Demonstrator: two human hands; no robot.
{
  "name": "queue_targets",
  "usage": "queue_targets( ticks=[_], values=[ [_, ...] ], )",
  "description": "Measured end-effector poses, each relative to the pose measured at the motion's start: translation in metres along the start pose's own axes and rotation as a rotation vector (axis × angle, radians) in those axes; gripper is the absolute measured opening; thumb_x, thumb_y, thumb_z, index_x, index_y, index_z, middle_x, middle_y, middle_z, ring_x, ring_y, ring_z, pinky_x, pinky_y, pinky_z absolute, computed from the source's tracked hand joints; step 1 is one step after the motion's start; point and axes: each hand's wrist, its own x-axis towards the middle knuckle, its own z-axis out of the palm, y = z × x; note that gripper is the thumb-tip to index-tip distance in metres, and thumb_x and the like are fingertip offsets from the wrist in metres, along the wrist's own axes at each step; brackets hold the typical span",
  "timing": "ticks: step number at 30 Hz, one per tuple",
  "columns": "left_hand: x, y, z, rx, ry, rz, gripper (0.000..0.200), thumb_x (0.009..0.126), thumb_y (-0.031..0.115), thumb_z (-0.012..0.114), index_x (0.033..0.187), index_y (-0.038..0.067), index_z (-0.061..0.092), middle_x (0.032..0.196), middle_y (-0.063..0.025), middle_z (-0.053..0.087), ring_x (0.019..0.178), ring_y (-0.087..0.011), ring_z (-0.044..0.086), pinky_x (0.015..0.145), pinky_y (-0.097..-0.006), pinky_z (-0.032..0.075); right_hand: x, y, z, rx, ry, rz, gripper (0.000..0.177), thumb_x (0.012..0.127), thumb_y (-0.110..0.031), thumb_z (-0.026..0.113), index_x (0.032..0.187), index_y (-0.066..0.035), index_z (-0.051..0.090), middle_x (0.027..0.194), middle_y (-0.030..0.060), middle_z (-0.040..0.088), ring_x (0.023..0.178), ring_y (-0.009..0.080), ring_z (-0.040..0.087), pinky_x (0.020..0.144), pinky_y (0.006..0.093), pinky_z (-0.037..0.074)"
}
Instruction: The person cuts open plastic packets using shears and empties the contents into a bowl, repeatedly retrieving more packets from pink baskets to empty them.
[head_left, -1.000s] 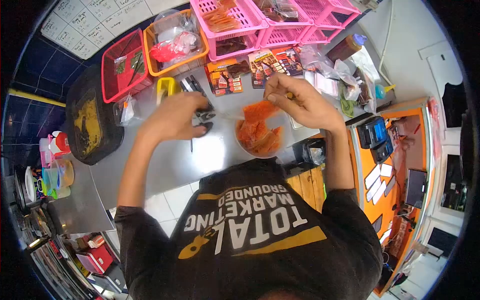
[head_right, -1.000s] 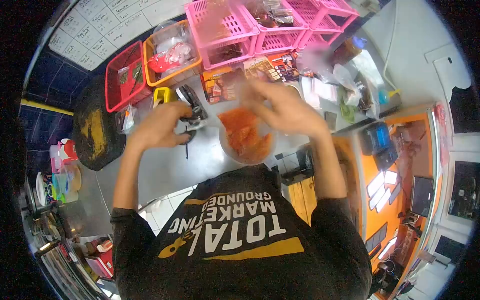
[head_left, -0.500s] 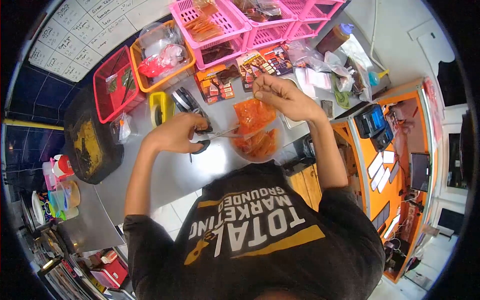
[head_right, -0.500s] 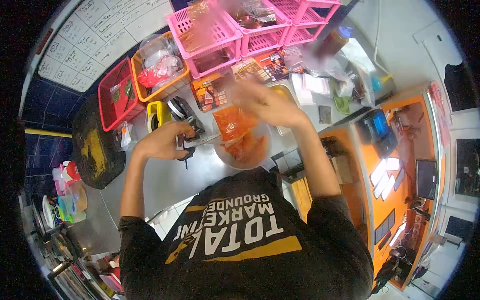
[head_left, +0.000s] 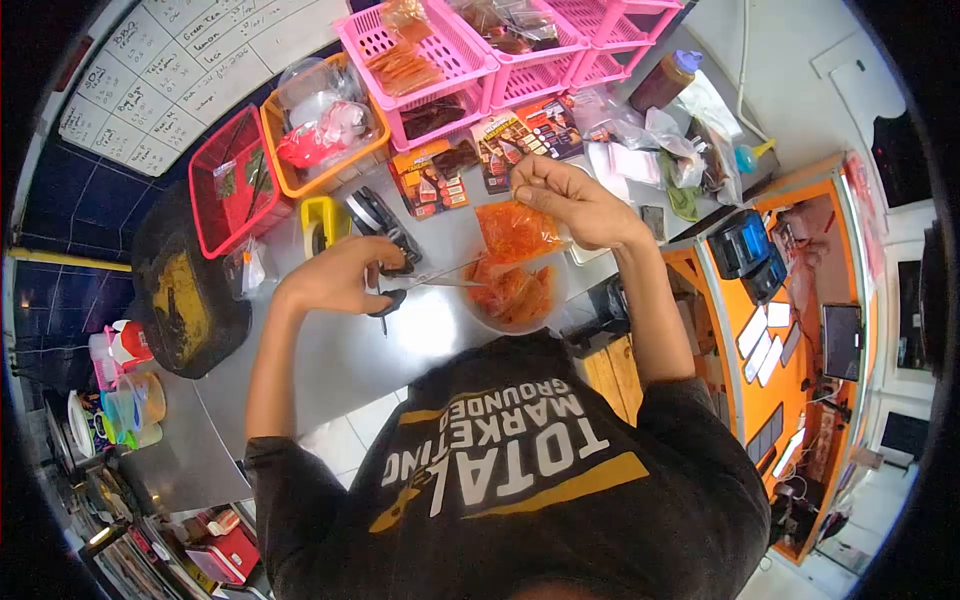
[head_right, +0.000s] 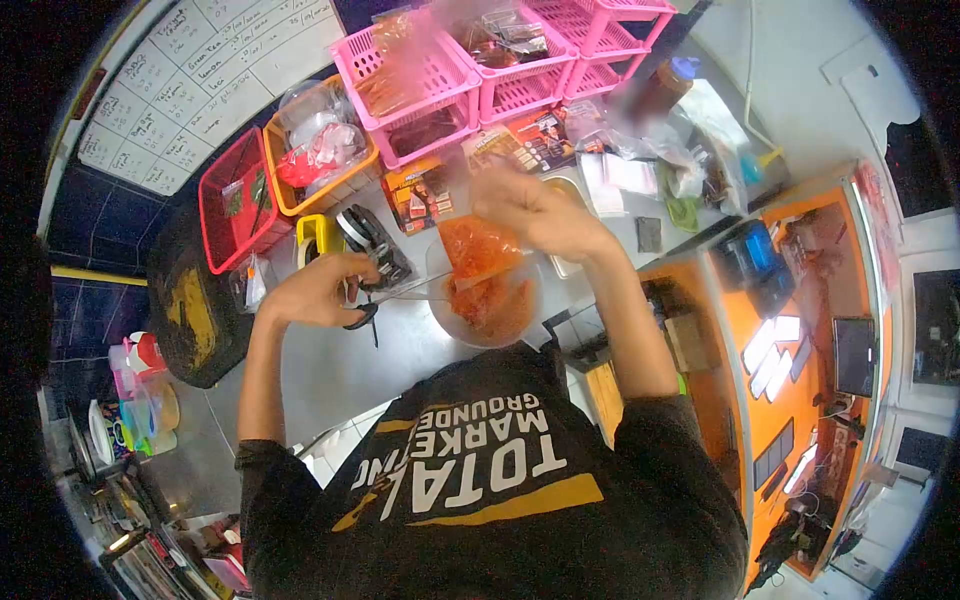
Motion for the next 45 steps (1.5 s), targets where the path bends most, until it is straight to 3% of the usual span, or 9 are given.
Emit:
queue_targets(
  ticks=[7,11,15,17,20,23,29,34,45],
  values=[
    [0.021,0.025,0.008,0.029,-0.026,0.048,0.042,0.065,0.013,0.075,0.103,-0.001,0.062,0.091,-0.011,0.062,0.074,-0.0215,0.063,0.064,-0.0328,0.052,0.006,0.0,0.011,-0.072,0.066,0.04,0.009,0.099,-0.014,0.056,0.102,-0.006,0.057,0.09,-0.0055,0.051,0.081,0.0041,0.044,0.074,0.0201,0.037],
    [0.028,0.027,0.018,-0.111,-0.049,0.139,0.038,0.069,0.011,0.076,0.102,-0.002,0.062,0.076,-0.0076,0.064,0.061,-0.0153,0.061,0.056,-0.0267,0.05,0.007,0.01,0.021,0.0,0.219,0.043,0.018,0.1,-0.02,0.054,0.108,-0.005,0.06,0.096,-0.0045,0.056,0.086,0.0054,0.048,0.08,0.0203,0.038],
    [0.025,0.017,0.032,-0.496,-0.164,0.014,0.026,0.075,0.008,0.074,0.097,-0.001,0.062,0.068,-0.0012,0.059,0.062,-0.0063,0.055,0.056,-0.0241,0.043,-0.013,-0.003,0.027,-0.01,0.342,0.139,0.029,0.101,-0.027,0.051,0.118,-0.005,0.06,0.098,-0.003,0.059,0.091,0.0063,0.051,0.085,0.0215,0.038],
    [0.023,0.017,0.035,-0.598,-0.163,0.024,0.024,0.078,0.006,0.074,0.097,0.0,0.062,0.065,0.0016,0.058,0.062,-0.0028,0.054,0.054,-0.0224,0.041,-0.027,-0.007,0.026,-0.259,0.374,0.092,0.04,0.102,-0.032,0.047,0.13,-0.005,0.054,0.104,-0.0003,0.061,0.093,0.0075,0.053,0.088,0.0221,0.039],
    [0.019,0.019,0.036,-0.652,-0.137,-0.013,0.03,0.073,0.002,0.076,0.1,0.001,0.063,0.069,-0.0005,0.064,0.062,-0.0043,0.058,0.055,-0.0214,0.043,-0.048,-0.011,0.026,-0.026,0.271,0.085,0.04,0.098,-0.019,0.055,0.134,-0.003,0.048,0.118,0.0086,0.062,0.108,0.0139,0.059,0.095,0.0302,0.044],
    [0.016,0.022,0.037,-0.67,-0.154,-0.015,0.03,0.073,0.003,0.078,0.1,0.001,0.064,0.069,-0.0006,0.063,0.061,-0.0043,0.058,0.056,-0.0213,0.043,-0.057,-0.02,0.035,0.151,0.168,-0.055,0.043,0.093,-0.005,0.061,0.133,-0.001,0.047,0.119,0.0098,0.061,0.107,0.0145,0.06,0.093,0.03,0.047],
    [0.008,0.036,0.028,-0.512,-0.111,-0.041,0.031,0.073,0.006,0.08,0.098,-0.002,0.063,0.069,-0.002,0.063,0.06,-0.0065,0.059,0.056,-0.0219,0.045,-0.054,-0.021,0.036,0.04,0.02,-0.041,0.057,0.077,0.014,0.068,0.129,-0.001,0.048,0.125,0.0077,0.057,0.112,0.0144,0.06,0.093,0.0286,0.049],
    [0.0,0.037,0.015,-0.335,-0.176,-0.042,0.034,0.07,0.007,0.08,0.095,-0.006,0.061,0.07,-0.0066,0.066,0.06,-0.0108,0.064,0.055,-0.0246,0.051,-0.054,-0.025,0.034,-0.018,-0.082,0.009,0.056,0.078,0.013,0.068,0.129,0.0,0.049,0.129,0.0088,0.054,0.113,0.0161,0.06,0.096,0.0295,0.048],
    [0.002,0.03,0.015,-0.379,-0.272,-0.106,0.022,0.072,0.003,0.07,0.09,-0.004,0.063,0.076,-0.0084,0.071,0.064,-0.0099,0.067,0.055,-0.024,0.051,-0.05,-0.032,0.032,-0.059,-0.164,-0.001,0.058,0.076,0.01,0.071,0.129,0.0,0.05,0.13,0.009,0.052,0.12,0.0158,0.055,0.099,0.0303,0.047]
  ],
)
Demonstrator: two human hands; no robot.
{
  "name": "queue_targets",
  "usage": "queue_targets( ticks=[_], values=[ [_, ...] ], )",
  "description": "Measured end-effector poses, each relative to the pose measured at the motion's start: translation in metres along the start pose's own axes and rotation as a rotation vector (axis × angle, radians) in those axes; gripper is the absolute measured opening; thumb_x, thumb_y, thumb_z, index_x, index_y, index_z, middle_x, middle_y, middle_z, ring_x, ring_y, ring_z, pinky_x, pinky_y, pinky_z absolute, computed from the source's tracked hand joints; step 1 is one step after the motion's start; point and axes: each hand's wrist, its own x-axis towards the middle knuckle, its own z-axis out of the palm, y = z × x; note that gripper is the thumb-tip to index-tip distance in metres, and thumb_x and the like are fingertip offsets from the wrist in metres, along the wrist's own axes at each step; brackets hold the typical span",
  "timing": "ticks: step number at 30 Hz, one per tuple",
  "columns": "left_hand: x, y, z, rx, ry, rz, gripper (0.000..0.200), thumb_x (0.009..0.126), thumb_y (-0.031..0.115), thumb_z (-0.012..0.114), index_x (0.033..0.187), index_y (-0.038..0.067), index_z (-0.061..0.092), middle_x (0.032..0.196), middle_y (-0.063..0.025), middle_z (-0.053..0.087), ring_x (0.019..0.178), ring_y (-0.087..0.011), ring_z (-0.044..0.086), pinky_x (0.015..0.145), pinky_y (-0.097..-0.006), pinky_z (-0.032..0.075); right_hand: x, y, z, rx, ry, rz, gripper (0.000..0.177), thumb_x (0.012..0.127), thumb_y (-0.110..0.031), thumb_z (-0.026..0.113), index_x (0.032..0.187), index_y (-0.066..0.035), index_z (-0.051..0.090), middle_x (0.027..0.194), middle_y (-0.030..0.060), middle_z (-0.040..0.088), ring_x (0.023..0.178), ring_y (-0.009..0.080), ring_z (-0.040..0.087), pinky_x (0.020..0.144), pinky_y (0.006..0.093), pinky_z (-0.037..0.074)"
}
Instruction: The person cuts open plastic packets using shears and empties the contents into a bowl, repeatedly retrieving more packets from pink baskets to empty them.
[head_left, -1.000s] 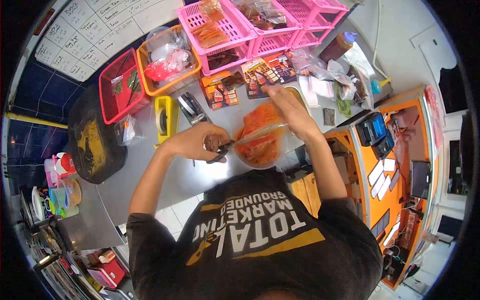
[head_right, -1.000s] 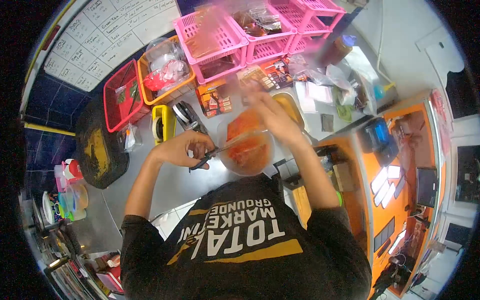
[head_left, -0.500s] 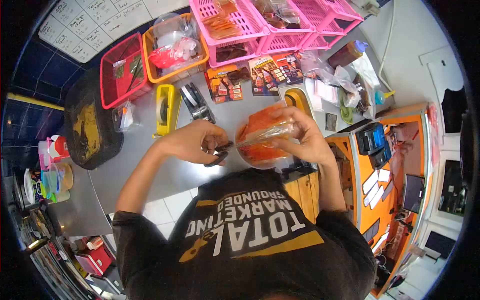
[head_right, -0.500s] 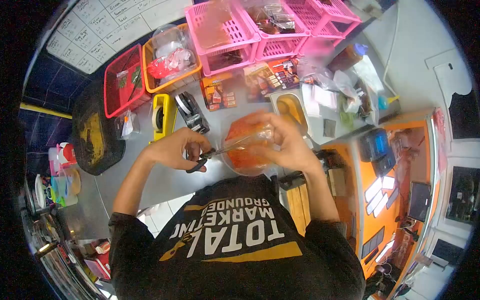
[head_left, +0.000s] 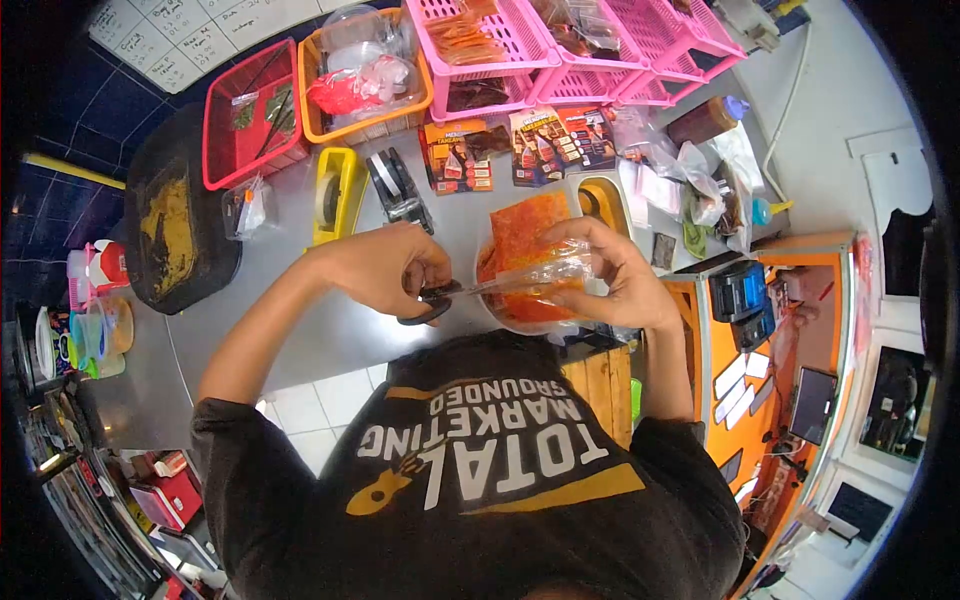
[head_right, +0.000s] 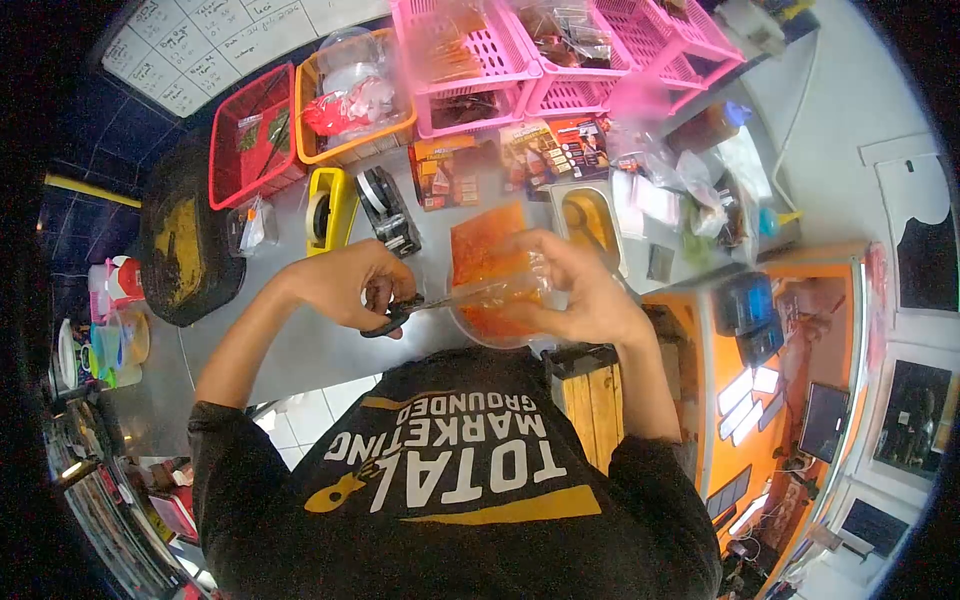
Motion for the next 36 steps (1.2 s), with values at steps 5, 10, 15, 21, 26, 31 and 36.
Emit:
queue_targets(
  ticks=[5,10,15,21,26,31,36],
  values=[
    [0.001,0.001,0.001,-0.009,-0.019,0.003,0.018,0.072,0.003,0.07,0.087,-0.004,0.064,0.076,-0.0083,0.071,0.064,-0.0096,0.067,0.055,-0.024,0.051,0.0,-0.009,0.003,-0.055,0.005,0.041,0.059,0.076,0.011,0.07,0.13,0.0,0.049,0.13,0.0086,0.052,0.119,0.0156,0.055,0.1,0.0291,0.046],
    [0.0,0.002,0.004,-0.039,0.02,0.044,0.016,0.071,0.004,0.071,0.082,-0.004,0.064,0.069,-0.0064,0.069,0.059,-0.0096,0.065,0.052,-0.0239,0.05,0.001,-0.011,0.004,-0.07,0.001,0.027,0.059,0.075,0.011,0.069,0.13,0.001,0.049,0.131,0.0089,0.051,0.119,0.0158,0.056,0.099,0.0296,0.047],
    [-0.001,0.011,0.006,0.063,0.047,0.055,0.015,0.07,0.007,0.072,0.073,-0.002,0.06,0.062,-0.0062,0.064,0.053,-0.0091,0.06,0.049,-0.0256,0.047,0.002,-0.008,0.008,0.005,-0.007,0.026,0.059,0.075,0.01,0.07,0.13,0.002,0.049,0.132,0.0098,0.052,0.12,0.0167,0.056,0.1,0.0303,0.047],
    [-0.002,0.009,0.007,0.059,0.071,0.071,0.019,0.07,0.009,0.071,0.068,-0.003,0.057,0.055,-0.0085,0.059,0.051,-0.0121,0.06,0.05,-0.0278,0.046,0.001,-0.009,0.007,0.003,-0.007,0.037,0.057,0.075,0.011,0.069,0.128,0.003,0.05,0.132,0.011,0.052,0.119,0.0175,0.056,0.101,0.0314,0.047],
    [-0.002,0.014,0.009,0.112,0.061,0.102,0.017,0.07,0.009,0.071,0.07,-0.001,0.058,0.056,-0.0058,0.059,0.052,-0.0096,0.059,0.049,-0.0263,0.045,0.003,-0.013,0.011,-0.07,-0.007,0.034,0.056,0.074,0.011,0.07,0.127,0.003,0.052,0.131,0.0113,0.053,0.118,0.0176,0.057,0.1,0.0315,0.048],
    [-0.003,0.017,0.013,0.03,0.095,0.047,0.018,0.067,0.009,0.069,0.071,-0.004,0.056,0.058,-0.0115,0.062,0.055,-0.0152,0.064,0.053,-0.0288,0.048,0.003,-0.011,0.011,-0.062,-0.014,0.047,0.059,0.073,0.009,0.072,0.128,0.003,0.052,0.13,0.011,0.054,0.119,0.0177,0.057,0.1,0.0316,0.048],
    [-0.001,0.014,0.015,0.023,0.123,0.107,0.019,0.067,0.009,0.07,0.077,-0.005,0.061,0.061,-0.0123,0.064,0.057,-0.016,0.065,0.055,-0.0283,0.05,0.004,-0.01,0.01,-0.041,-0.022,0.022,0.062,0.071,0.007,0.076,0.128,0.003,0.052,0.13,0.0106,0.055,0.119,0.0173,0.057,0.1,0.0317,0.047]
  ],
)
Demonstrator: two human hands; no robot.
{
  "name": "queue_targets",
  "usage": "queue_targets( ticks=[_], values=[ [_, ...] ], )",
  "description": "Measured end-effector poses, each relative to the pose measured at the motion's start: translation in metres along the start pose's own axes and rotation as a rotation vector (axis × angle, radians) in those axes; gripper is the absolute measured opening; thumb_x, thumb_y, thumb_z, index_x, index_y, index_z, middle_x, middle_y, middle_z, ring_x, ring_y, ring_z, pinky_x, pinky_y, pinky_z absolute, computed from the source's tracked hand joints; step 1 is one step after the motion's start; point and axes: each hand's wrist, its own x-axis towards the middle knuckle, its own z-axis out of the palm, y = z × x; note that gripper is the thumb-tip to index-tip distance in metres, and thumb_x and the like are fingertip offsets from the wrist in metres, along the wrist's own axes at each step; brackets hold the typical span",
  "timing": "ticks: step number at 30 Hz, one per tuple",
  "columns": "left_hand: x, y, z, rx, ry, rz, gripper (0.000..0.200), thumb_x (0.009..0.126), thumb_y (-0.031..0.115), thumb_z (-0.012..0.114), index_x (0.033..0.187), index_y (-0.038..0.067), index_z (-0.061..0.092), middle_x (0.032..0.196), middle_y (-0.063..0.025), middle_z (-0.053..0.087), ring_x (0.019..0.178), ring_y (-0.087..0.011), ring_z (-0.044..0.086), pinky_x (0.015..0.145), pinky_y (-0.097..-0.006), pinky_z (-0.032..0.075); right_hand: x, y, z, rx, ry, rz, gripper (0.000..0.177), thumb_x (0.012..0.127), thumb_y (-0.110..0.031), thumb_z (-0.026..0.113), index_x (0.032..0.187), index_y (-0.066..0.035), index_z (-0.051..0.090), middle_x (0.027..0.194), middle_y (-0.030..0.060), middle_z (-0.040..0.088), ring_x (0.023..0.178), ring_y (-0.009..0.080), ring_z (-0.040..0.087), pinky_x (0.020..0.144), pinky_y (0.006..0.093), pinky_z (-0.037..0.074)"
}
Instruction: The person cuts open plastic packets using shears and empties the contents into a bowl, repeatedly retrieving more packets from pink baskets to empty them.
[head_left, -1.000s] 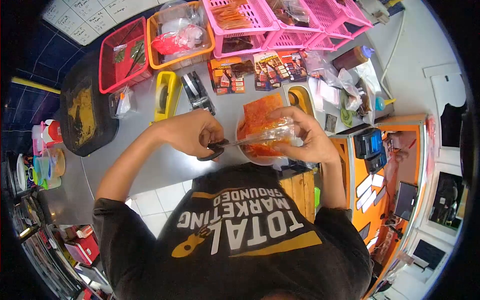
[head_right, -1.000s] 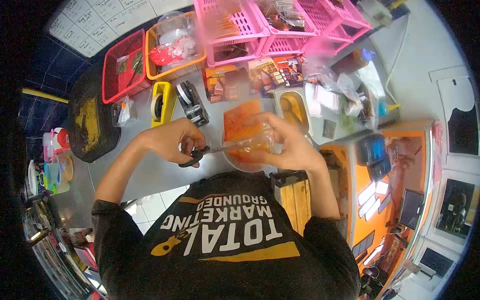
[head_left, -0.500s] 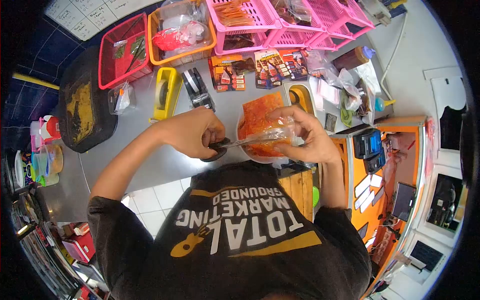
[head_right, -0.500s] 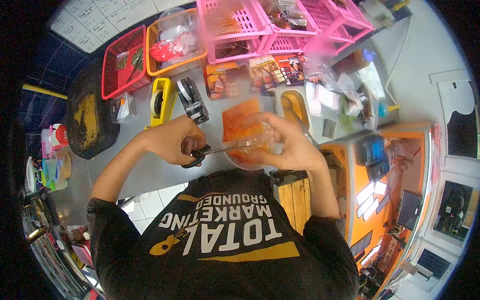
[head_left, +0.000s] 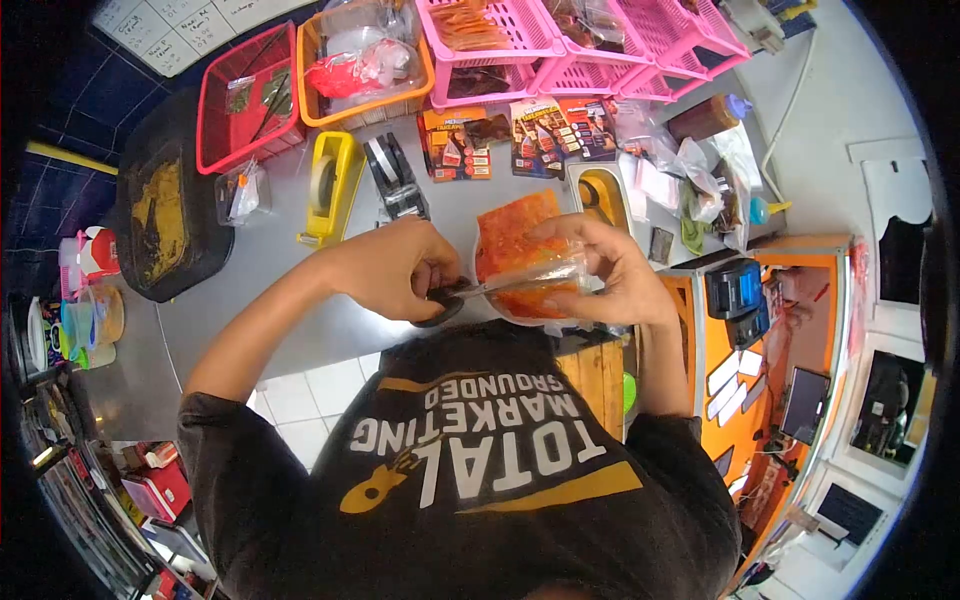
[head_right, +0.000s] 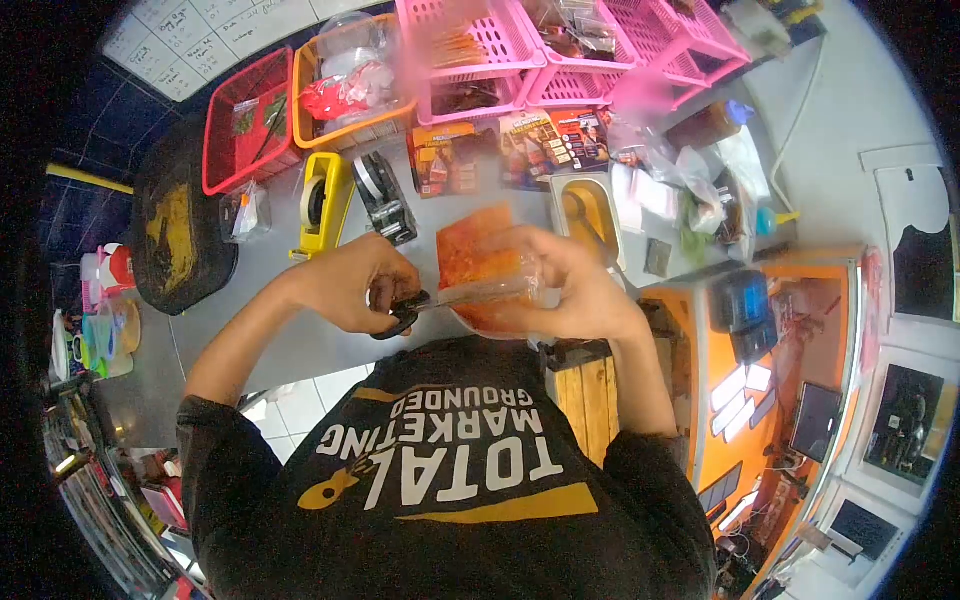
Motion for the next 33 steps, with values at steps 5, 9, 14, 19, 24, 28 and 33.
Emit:
queue_targets(
  ticks=[5,9,14,19,24,28,33],
  values=[
    [0.001,-0.001,0.004,-0.087,-0.014,0.007,0.022,0.068,0.01,0.071,0.081,-0.006,0.064,0.062,-0.0122,0.065,0.056,-0.0166,0.065,0.055,-0.0279,0.051,0.001,-0.007,0.005,0.155,0.003,0.078,0.061,0.069,0.004,0.078,0.126,0.003,0.055,0.128,0.0099,0.057,0.117,0.0158,0.057,0.099,0.0313,0.046],
    [0.001,0.0,0.005,-0.067,-0.009,0.028,0.019,0.068,0.006,0.071,0.082,-0.003,0.063,0.068,-0.0063,0.066,0.061,-0.0113,0.067,0.057,-0.0248,0.053,0.001,0.001,0.002,0.247,0.01,0.07,0.061,0.068,0.005,0.079,0.125,0.004,0.056,0.127,0.0099,0.059,0.115,0.0154,0.058,0.099,0.0306,0.045],
    [0.002,-0.006,0.014,-0.16,-0.015,0.033,0.023,0.07,0.01,0.074,0.08,-0.006,0.063,0.061,-0.0085,0.063,0.057,-0.011,0.064,0.053,-0.0258,0.05,0.007,0.002,0.006,0.215,-0.068,-0.063,0.061,0.067,0.006,0.078,0.124,0.005,0.058,0.124,0.0108,0.062,0.113,0.0155,0.06,0.099,0.0313,0.045],
    [0.002,-0.006,0.02,-0.205,0.059,0.089,0.022,0.071,0.012,0.074,0.078,-0.005,0.062,0.06,-0.0072,0.061,0.054,-0.0106,0.061,0.05,-0.0263,0.048,0.002,-0.003,0.005,0.26,-0.035,0.108,0.059,0.066,0.008,0.078,0.122,0.005,0.06,0.121,0.0113,0.064,0.113,0.0164,0.06,0.098,0.0315,0.046],
    [0.004,-0.004,0.026,-0.195,0.069,0.066,0.024,0.071,0.015,0.074,0.075,-0.005,0.062,0.058,-0.0084,0.061,0.052,-0.012,0.06,0.049,-0.0268,0.047,0.007,-0.005,0.009,0.138,-0.037,0.023,0.058,0.064,0.008,0.078,0.12,0.004,0.062,0.12,0.0107,0.065,0.109,0.0168,0.062,0.097,0.0306,0.048],
    [0.007,-0.013,0.03,-0.091,0.134,0.128,0.025,0.069,0.016,0.074,0.069,-0.005,0.061,0.058,-0.0099,0.062,0.052,-0.0133,0.061,0.048,-0.0278,0.046,0.006,0.002,0.006,0.135,-0.031,0.099,0.057,0.064,0.008,0.078,0.118,0.004,0.063,0.12,0.0104,0.066,0.106,0.0161,0.063,0.095,0.0301,0.049],
    [0.011,-0.009,0.035,-0.197,0.093,0.033,0.026,0.068,0.017,0.074,0.067,-0.005,0.06,0.058,-0.0088,0.061,0.051,-0.0134,0.06,0.049,-0.0283,0.046,0.01,0.002,0.007,0.112,-0.053,0.077,0.057,0.063,0.008,0.079,0.118,0.003,0.063,0.119,0.0099,0.066,0.106,0.0159,0.063,0.094,0.0301,0.049]
  ],
)
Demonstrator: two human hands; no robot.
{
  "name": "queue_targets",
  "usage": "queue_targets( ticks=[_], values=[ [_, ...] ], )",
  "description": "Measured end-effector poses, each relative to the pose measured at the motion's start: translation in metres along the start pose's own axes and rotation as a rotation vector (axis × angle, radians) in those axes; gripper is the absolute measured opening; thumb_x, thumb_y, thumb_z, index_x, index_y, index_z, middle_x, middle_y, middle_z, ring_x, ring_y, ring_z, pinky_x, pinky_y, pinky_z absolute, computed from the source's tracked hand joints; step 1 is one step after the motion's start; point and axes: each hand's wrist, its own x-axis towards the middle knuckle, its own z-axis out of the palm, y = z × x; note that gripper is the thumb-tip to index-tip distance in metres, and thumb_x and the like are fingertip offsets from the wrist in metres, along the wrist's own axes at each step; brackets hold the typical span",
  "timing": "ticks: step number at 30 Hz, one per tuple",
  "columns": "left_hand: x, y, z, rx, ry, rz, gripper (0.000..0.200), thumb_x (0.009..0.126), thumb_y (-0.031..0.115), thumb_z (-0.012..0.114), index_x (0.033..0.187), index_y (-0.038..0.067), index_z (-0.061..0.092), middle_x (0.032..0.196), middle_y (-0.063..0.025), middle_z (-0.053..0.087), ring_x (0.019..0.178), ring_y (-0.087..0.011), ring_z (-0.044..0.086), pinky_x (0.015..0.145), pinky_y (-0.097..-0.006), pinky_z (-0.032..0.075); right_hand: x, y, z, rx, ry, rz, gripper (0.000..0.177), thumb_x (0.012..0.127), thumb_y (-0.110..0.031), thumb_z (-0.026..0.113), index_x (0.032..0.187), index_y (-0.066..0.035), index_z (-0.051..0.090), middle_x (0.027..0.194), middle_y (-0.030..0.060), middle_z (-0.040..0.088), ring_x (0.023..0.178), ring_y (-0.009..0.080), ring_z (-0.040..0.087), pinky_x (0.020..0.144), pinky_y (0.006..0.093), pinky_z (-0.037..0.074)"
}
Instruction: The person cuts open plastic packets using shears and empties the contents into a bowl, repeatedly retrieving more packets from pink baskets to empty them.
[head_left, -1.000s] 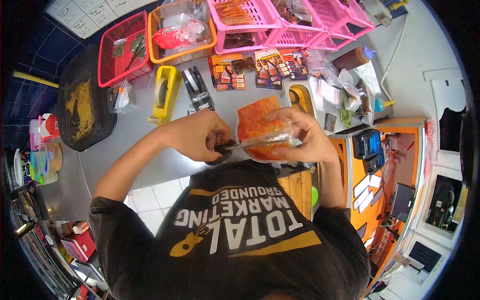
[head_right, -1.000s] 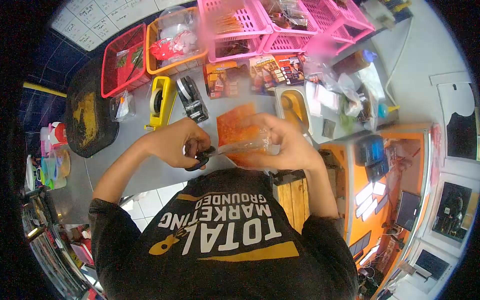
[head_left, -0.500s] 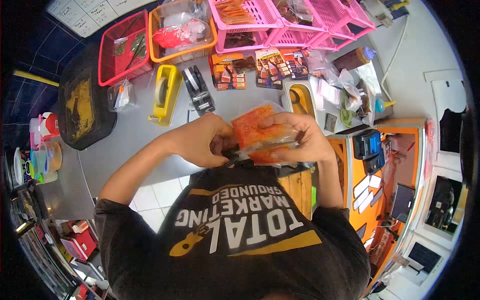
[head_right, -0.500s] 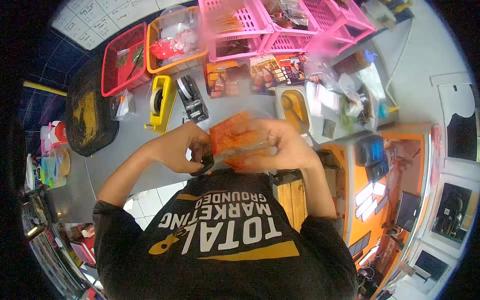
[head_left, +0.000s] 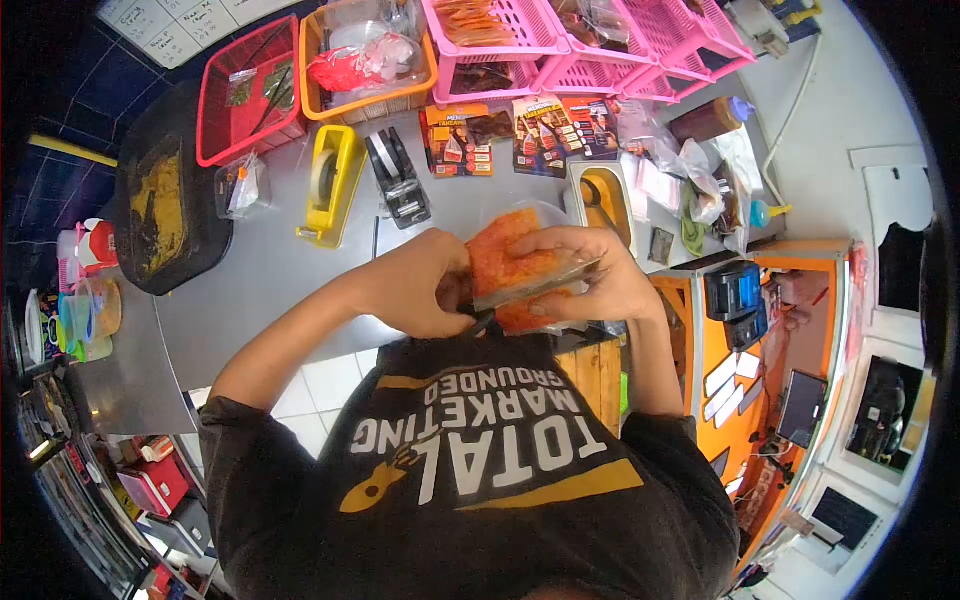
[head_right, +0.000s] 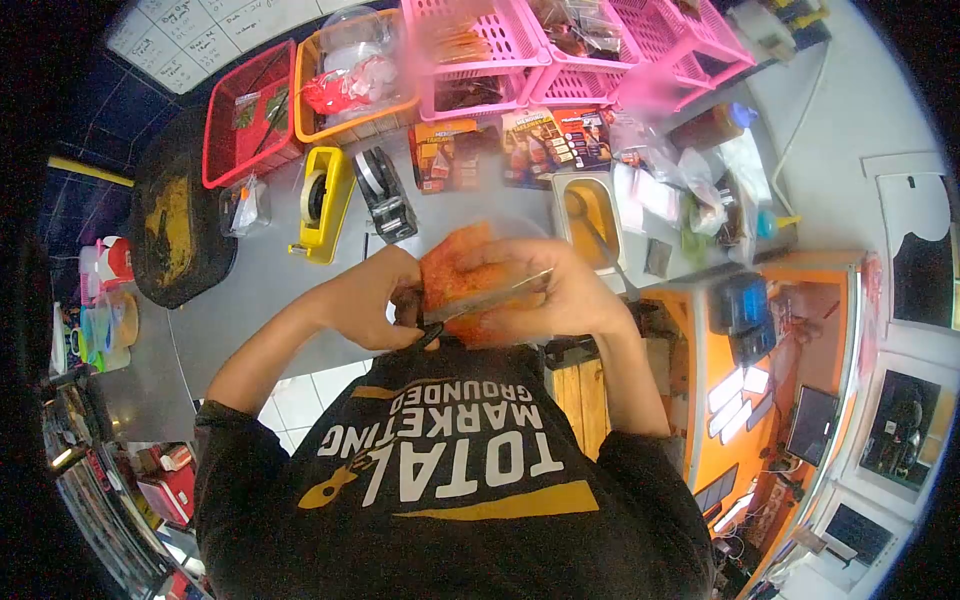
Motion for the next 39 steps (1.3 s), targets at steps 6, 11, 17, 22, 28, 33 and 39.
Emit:
queue_targets(
  ticks=[6,11,17,22,28,33,39],
  values=[
    [0.004,-0.003,0.005,-0.071,0.042,0.053,0.026,0.069,0.017,0.074,0.069,-0.006,0.061,0.057,-0.0083,0.061,0.051,-0.0136,0.06,0.049,-0.0283,0.046,0.002,0.004,0.0,-0.15,-0.009,-0.056,0.058,0.064,0.009,0.078,0.12,0.003,0.063,0.118,0.0096,0.066,0.108,0.016,0.062,0.094,0.0296,0.049],
    [0.004,0.0,0.005,-0.012,0.058,-0.039,0.026,0.068,0.017,0.073,0.072,-0.006,0.061,0.06,-0.0085,0.061,0.052,-0.0146,0.059,0.051,-0.0297,0.047,0.001,0.01,0.003,0.06,0.025,0.054,0.06,0.065,0.009,0.077,0.123,0.005,0.06,0.121,0.0118,0.064,0.109,0.0184,0.062,0.096,0.032,0.048],
    [0.006,0.003,0.004,0.047,0.106,0.041,0.027,0.068,0.018,0.074,0.071,-0.006,0.06,0.061,-0.0121,0.061,0.056,-0.0183,0.061,0.053,-0.0315,0.048,0.003,0.009,0.009,0.05,0.049,0.032,0.065,0.064,0.005,0.076,0.126,0.006,0.057,0.126,0.0127,0.061,0.121,0.0212,0.054,0.106,0.0355,0.04],
    [0.005,0.014,0.004,0.12,0.099,-0.03,0.03,0.068,0.02,0.075,0.07,-0.006,0.061,0.062,-0.0132,0.062,0.058,-0.0201,0.062,0.055,-0.0317,0.048,0.003,0.011,0.014,0.162,0.071,0.059,0.066,0.064,0.005,0.076,0.127,0.005,0.056,0.128,0.0137,0.059,0.125,0.0223,0.051,0.108,0.0363,0.037],
    [0.009,0.021,0.005,-0.039,0.069,-0.13,0.029,0.069,0.02,0.075,0.077,-0.004,0.063,0.068,-0.0156,0.063,0.064,-0.0231,0.064,0.058,-0.0324,0.049,0.008,0.017,0.023,0.206,0.084,0.003,0.068,0.064,0.008,0.074,0.129,0.004,0.055,0.123,0.0114,0.062,0.108,0.0158,0.06,0.091,0.0289,0.047],
    [-0.017,0.02,-0.009,0.117,0.097,0.007,0.025,0.072,0.014,0.077,0.083,-0.003,0.063,0.073,-0.0084,0.062,0.063,-0.0114,0.062,0.057,-0.0275,0.048,0.011,0.018,0.007,0.048,0.164,-0.073,0.063,0.068,0.008,0.077,0.127,0.001,0.058,0.108,0.0062,0.068,0.083,0.0043,0.062,0.068,0.0199,0.049],
    [-0.049,-0.03,-0.006,-0.532,0.321,-0.002,0.024,0.076,-0.002,0.078,0.096,0.0,0.063,0.082,-0.0054,0.067,0.065,-0.0096,0.062,0.052,-0.0241,0.052,0.041,-0.027,-0.044,-0.636,0.359,-0.048,0.024,0.081,-0.005,0.077,0.103,0.001,0.071,0.088,0.0016,0.072,0.071,0.0033,0.058,0.061,0.0205,0.047]
  ],
)
